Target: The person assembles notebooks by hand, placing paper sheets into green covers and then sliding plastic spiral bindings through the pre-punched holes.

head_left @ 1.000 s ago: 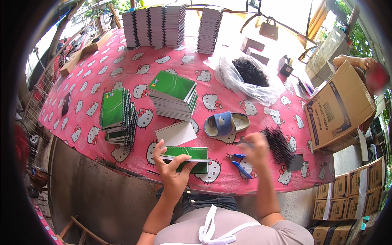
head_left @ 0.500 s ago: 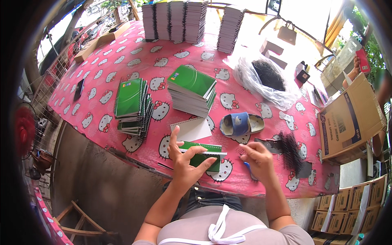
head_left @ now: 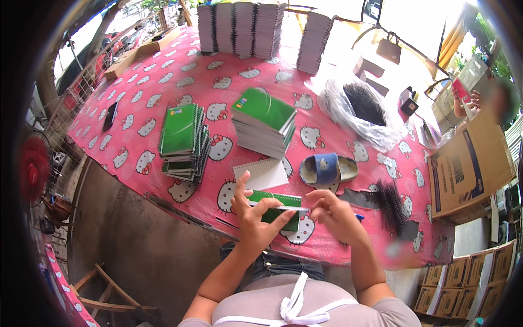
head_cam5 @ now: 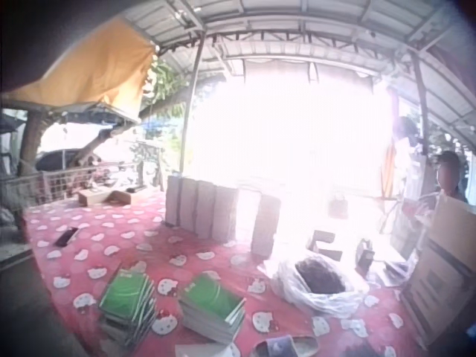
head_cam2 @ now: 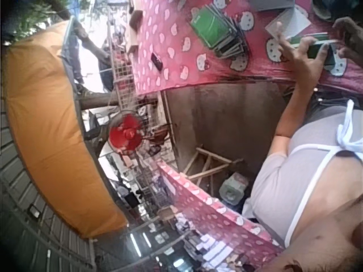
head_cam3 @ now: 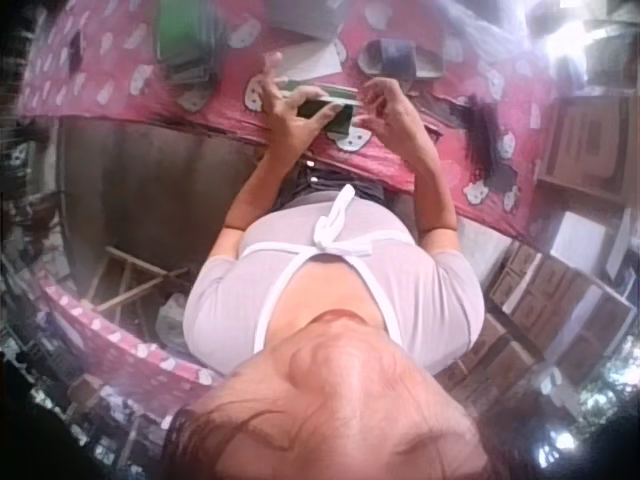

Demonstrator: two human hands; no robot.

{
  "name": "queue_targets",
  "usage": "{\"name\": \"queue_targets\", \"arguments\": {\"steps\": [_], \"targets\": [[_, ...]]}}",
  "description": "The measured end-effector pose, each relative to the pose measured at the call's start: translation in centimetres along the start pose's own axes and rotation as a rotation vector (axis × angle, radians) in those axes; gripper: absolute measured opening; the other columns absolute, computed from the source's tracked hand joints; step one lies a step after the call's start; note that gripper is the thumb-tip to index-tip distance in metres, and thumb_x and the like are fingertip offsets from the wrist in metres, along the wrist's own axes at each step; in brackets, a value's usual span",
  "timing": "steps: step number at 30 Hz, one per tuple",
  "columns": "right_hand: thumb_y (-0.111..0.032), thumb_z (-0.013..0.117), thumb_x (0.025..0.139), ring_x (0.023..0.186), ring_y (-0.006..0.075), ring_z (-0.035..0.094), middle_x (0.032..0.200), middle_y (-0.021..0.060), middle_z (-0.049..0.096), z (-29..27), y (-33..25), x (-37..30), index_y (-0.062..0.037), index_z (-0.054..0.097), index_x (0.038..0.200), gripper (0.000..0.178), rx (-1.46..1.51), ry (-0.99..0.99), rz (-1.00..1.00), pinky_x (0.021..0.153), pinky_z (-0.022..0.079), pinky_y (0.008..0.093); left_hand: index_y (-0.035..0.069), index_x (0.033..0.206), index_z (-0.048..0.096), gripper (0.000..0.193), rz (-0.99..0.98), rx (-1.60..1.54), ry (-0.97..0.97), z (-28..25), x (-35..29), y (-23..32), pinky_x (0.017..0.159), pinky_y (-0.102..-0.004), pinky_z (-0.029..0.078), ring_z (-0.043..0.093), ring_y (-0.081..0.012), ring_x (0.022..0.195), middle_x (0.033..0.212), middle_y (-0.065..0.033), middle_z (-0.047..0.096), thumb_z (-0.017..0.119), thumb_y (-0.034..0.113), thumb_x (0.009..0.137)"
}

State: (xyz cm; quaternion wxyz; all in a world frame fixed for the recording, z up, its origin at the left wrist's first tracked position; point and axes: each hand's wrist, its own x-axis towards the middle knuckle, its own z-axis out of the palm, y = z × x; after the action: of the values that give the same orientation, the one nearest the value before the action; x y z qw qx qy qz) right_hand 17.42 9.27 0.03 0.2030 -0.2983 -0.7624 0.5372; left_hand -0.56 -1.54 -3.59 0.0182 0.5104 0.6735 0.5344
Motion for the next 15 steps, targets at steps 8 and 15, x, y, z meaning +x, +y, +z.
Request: {"name": "queue_targets", "arguments": {"steps": [8, 15], "targets": [[-0.018, 0.074, 0.078, 0.072, 0.0284, 0.062, 0.089, 0.0096, 0.061, 1.8, -1.3, -1.3, -0.0086, 0.063, 0.099, 0.026, -0.558, 0.298, -0.444, 0.060, 0.049, 0.0382, 0.019, 0.086, 0.072, 0.030, 0.065, 0.015, 0.010, -0.5, -0.5, 0.4, 0.090, -0.0421, 0.039, 0.048, -0.0327, 0.104, 0.147, -0.0168, 0.033, 0.086, 0.031, 0.062], [-0.012, 0.069, 0.078, 0.075, 0.0313, 0.061, 0.091, 0.0142, 0.060, 3.2, -2.0, -1.0, -0.0032, 0.064, 0.089, 0.015, -0.585, 0.214, -0.358, 0.065, 0.048, 0.0399, 0.019, 0.087, 0.071, 0.028, 0.066, -0.041, 0.038, -0.4, -0.9, -0.6, 0.093, -0.0404, 0.039, 0.043, -0.0305, 0.110, 0.148, -0.0145, 0.031, 0.086, 0.029, 0.066]]}}
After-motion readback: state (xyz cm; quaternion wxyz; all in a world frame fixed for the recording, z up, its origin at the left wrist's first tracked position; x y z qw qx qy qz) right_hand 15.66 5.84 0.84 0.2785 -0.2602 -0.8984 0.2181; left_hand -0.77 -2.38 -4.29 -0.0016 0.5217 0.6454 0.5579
